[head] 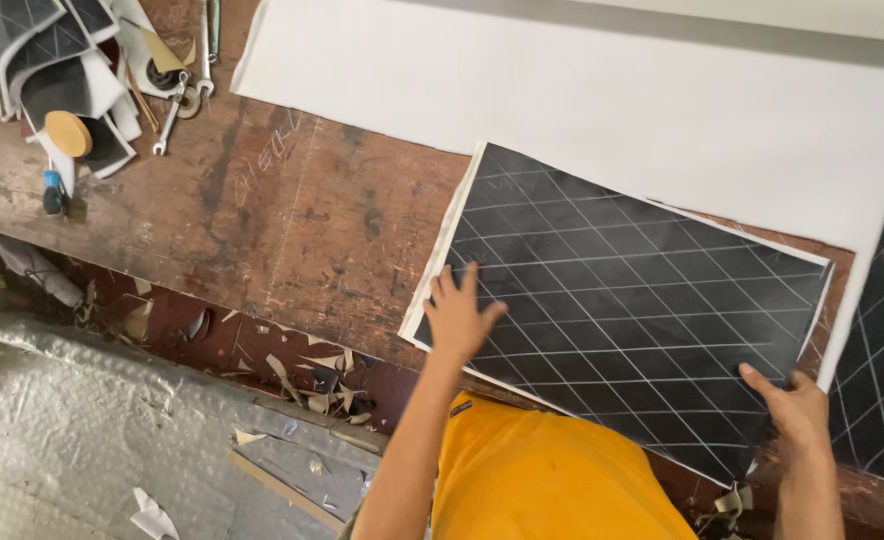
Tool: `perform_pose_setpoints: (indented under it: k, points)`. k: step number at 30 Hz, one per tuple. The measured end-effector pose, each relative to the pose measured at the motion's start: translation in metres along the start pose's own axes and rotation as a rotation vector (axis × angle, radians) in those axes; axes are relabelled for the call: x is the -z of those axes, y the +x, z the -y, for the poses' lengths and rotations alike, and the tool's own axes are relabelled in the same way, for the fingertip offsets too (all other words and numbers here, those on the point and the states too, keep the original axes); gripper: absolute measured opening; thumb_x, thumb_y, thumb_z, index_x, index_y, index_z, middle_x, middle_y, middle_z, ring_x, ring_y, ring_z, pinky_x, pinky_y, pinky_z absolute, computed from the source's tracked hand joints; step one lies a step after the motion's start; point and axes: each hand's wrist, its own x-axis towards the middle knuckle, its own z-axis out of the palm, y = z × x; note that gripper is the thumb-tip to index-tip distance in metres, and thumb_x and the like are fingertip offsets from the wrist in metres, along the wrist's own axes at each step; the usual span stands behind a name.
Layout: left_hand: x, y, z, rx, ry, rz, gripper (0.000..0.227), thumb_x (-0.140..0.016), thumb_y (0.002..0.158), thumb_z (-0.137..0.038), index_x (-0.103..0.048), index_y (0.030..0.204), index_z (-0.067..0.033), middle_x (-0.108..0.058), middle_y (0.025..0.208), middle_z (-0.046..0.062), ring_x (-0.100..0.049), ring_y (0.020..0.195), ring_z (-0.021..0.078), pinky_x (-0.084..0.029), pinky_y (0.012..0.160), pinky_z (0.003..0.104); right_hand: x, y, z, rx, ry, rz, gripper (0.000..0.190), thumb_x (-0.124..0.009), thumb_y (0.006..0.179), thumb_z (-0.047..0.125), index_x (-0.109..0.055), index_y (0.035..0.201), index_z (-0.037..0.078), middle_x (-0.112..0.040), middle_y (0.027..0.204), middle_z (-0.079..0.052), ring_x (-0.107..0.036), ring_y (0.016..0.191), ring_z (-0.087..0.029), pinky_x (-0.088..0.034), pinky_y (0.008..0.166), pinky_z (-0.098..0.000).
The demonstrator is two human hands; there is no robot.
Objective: The person cuts sections of quilted upholstery material using shears, then handles a roll of foam and begins peeling the backing off one of the cut panels.
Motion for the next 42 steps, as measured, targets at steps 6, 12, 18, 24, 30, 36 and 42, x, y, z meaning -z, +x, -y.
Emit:
perform_pose_setpoints:
  k: [6,12,18,24,30,36,42]
  points:
    - [-0.042,-0.030,0.003,-0.178,0.077,-0.200,0.079,-0.076,0.089,-0.050,-0.038,0.154,-0.0246,-0.026,0.159,0.027,-0.015,0.147,0.0546,-0.010,0.107,0.078,0.038,0.000,-0.007,0.168,0.325,0.129,0.096,-0.084,0.067,0.025,-0.047,0.150,-0.007,-0.063,0.133,-0.034,-0.066,0.115,-0.045,-0.053,0.097,-0.0521]
    - [-0.042,-0.030,0.013,-0.001,-0.094,-0.245,0.090,-0.076,0.083,-0.050,-0.036,0.156,-0.0136,-0.041,0.154,0.023,-0.034,0.145,0.0480,-0.027,0.115,0.067,0.073,-0.007,0.017,-0.047,0.072,0.135,0.088,-0.078,0.086,0.030,-0.036,0.156,0.000,-0.055,0.136,-0.034,-0.062,0.115,-0.049,-0.052,0.095,-0.0627]
    - [-0.041,-0.002,-0.024,0.126,-0.368,0.145,0.095,-0.084,0.079,-0.048,-0.041,0.149,-0.0013,-0.058,0.135,0.025,-0.059,0.124,0.0409,-0.048,0.106,0.047,0.078,0.006,0.040,-0.239,0.003,0.121,0.081,-0.074,0.095,0.035,-0.031,0.162,0.018,-0.049,0.144,-0.018,-0.057,0.120,-0.044,-0.052,0.093,-0.0697]
    - [-0.033,-0.040,-0.068,-0.422,-0.428,0.030,0.059,-0.067,0.081,-0.004,-0.059,0.138,-0.0176,-0.046,0.161,0.018,-0.062,0.123,0.0402,-0.053,0.102,0.044,0.096,0.020,0.044,-0.031,0.124,0.139,0.069,-0.072,0.094,0.022,-0.041,0.154,0.007,-0.057,0.139,-0.021,-0.061,0.118,-0.042,-0.052,0.096,-0.0605]
    - [-0.017,-0.084,-0.103,-0.714,-0.086,0.051,0.086,-0.078,0.075,-0.010,-0.053,0.152,-0.0378,-0.026,0.166,0.018,-0.039,0.141,0.0476,-0.036,0.106,0.070,0.104,0.006,0.027,0.120,0.289,0.179,0.059,-0.070,0.092,0.009,-0.052,0.146,-0.004,-0.065,0.133,-0.024,-0.064,0.116,-0.040,-0.052,0.098,-0.0514]
    - [-0.001,-0.063,-0.081,-0.536,0.044,0.054,0.065,-0.086,0.070,-0.035,-0.062,0.130,-0.0289,-0.021,0.162,0.017,-0.020,0.148,0.0549,-0.019,0.104,0.086,0.109,0.005,0.018,0.014,0.200,0.084,0.057,-0.071,0.093,0.007,-0.052,0.145,-0.002,-0.064,0.131,-0.023,-0.061,0.119,-0.037,-0.048,0.100,-0.0495]
    - [-0.032,-0.060,-0.074,-0.706,-0.094,0.141,0.058,-0.078,0.085,-0.037,-0.063,0.137,-0.0163,-0.046,0.151,0.021,-0.044,0.142,0.0412,-0.033,0.116,0.063,0.108,0.011,0.015,0.085,0.222,0.150,0.056,-0.071,0.093,0.009,-0.055,0.145,-0.005,-0.065,0.134,-0.025,-0.061,0.123,-0.036,-0.047,0.102,-0.0481]
